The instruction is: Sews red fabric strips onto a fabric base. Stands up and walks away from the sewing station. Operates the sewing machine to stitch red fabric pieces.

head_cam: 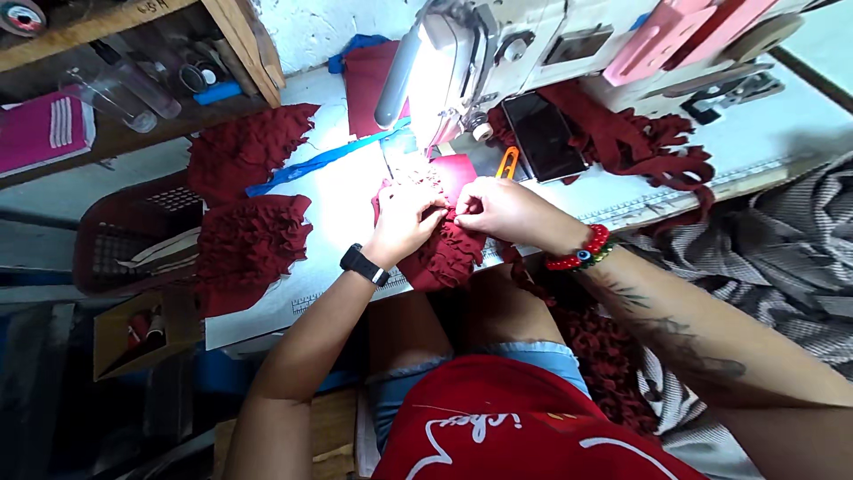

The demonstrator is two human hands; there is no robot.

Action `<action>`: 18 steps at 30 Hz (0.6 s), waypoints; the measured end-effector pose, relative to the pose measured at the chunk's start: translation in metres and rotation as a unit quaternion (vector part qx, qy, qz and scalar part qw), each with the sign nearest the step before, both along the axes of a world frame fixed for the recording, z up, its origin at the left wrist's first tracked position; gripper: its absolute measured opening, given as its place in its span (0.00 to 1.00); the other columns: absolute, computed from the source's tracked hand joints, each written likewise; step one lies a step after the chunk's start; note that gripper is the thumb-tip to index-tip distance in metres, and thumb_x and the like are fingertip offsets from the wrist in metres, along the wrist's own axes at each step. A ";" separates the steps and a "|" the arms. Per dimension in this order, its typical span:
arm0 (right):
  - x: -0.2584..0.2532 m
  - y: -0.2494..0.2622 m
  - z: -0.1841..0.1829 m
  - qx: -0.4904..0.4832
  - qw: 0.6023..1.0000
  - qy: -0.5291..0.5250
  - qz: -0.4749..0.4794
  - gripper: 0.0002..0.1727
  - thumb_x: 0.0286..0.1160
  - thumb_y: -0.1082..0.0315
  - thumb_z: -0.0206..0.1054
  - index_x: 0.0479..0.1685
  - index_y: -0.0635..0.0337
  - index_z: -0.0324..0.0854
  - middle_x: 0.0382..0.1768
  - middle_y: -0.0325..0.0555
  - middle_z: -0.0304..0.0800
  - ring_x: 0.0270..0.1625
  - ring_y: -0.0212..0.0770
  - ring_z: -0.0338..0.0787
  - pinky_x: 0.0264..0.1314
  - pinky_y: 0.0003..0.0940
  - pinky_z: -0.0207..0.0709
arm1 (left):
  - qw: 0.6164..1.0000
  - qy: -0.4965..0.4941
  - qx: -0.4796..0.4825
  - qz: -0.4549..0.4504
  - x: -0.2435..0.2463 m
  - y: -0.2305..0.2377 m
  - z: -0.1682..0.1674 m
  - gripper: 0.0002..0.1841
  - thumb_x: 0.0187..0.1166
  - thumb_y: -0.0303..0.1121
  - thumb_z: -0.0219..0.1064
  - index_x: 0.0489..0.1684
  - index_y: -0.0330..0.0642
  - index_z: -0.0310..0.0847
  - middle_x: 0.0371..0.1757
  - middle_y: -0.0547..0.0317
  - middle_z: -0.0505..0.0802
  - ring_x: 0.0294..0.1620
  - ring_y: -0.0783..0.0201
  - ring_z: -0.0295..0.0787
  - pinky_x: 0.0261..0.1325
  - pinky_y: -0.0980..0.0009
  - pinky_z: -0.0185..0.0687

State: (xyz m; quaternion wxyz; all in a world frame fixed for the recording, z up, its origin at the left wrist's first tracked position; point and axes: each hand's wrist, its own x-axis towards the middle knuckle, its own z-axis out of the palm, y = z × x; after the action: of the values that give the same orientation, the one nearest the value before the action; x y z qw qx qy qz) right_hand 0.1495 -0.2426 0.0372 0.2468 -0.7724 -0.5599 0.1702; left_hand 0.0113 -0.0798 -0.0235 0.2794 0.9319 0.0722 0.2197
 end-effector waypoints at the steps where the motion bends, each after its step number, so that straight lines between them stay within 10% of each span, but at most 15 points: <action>1: -0.001 -0.001 -0.001 0.011 0.999 -0.043 0.011 0.06 0.69 0.72 0.76 0.28 0.59 0.85 0.36 0.54 0.83 0.41 0.57 0.86 0.39 0.59 0.77 | 1.000 -0.003 0.003 0.001 0.001 0.000 -0.001 0.09 0.83 0.35 0.67 0.47 0.48 0.94 0.49 0.60 0.94 0.61 0.58 0.85 0.76 0.44 0.62; 8: -0.012 -0.007 0.014 -0.021 0.999 0.032 -0.017 0.15 0.72 0.79 0.69 0.58 0.64 0.81 0.30 0.57 0.85 0.30 0.55 0.86 0.34 0.54 0.78 | 1.000 -0.005 0.001 -0.003 0.000 0.001 -0.002 0.09 0.83 0.34 0.67 0.47 0.47 0.94 0.48 0.58 0.94 0.61 0.57 0.85 0.76 0.45 0.63; 12: 0.003 0.003 0.008 -0.041 0.989 0.142 -0.022 0.11 0.72 0.65 0.79 0.45 0.61 0.88 0.24 0.49 0.84 0.25 0.43 0.80 0.29 0.43 0.74 | 1.000 -0.005 -0.001 -0.002 -0.001 0.000 0.001 0.08 0.81 0.32 0.68 0.48 0.46 0.94 0.48 0.56 0.94 0.60 0.57 0.86 0.76 0.44 0.61; 15: 0.019 0.018 -0.001 -0.055 0.989 0.137 -0.013 0.21 0.86 0.53 0.66 0.26 0.56 0.87 0.19 0.39 0.80 0.23 0.34 0.77 0.29 0.36 0.69 | 1.000 -0.003 -0.004 -0.005 -0.004 -0.002 0.005 0.08 0.81 0.31 0.68 0.48 0.45 0.94 0.49 0.55 0.94 0.62 0.55 0.86 0.76 0.43 0.62; 18: 0.027 0.025 -0.008 -0.063 0.986 0.153 0.001 0.14 0.80 0.59 0.72 0.28 0.55 0.87 0.24 0.39 0.85 0.30 0.33 0.82 0.37 0.38 0.75 | 1.000 -0.012 -0.003 -0.008 -0.004 -0.003 0.005 0.08 0.80 0.31 0.68 0.47 0.47 0.94 0.47 0.57 0.94 0.61 0.56 0.85 0.76 0.43 0.61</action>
State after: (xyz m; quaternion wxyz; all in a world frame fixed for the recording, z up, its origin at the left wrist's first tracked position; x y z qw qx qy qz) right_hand 0.1766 -0.2181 0.0293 0.2807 -0.7506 -0.5044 0.3215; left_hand 0.0069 -0.0824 -0.0181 0.2844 0.9291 0.0618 0.2279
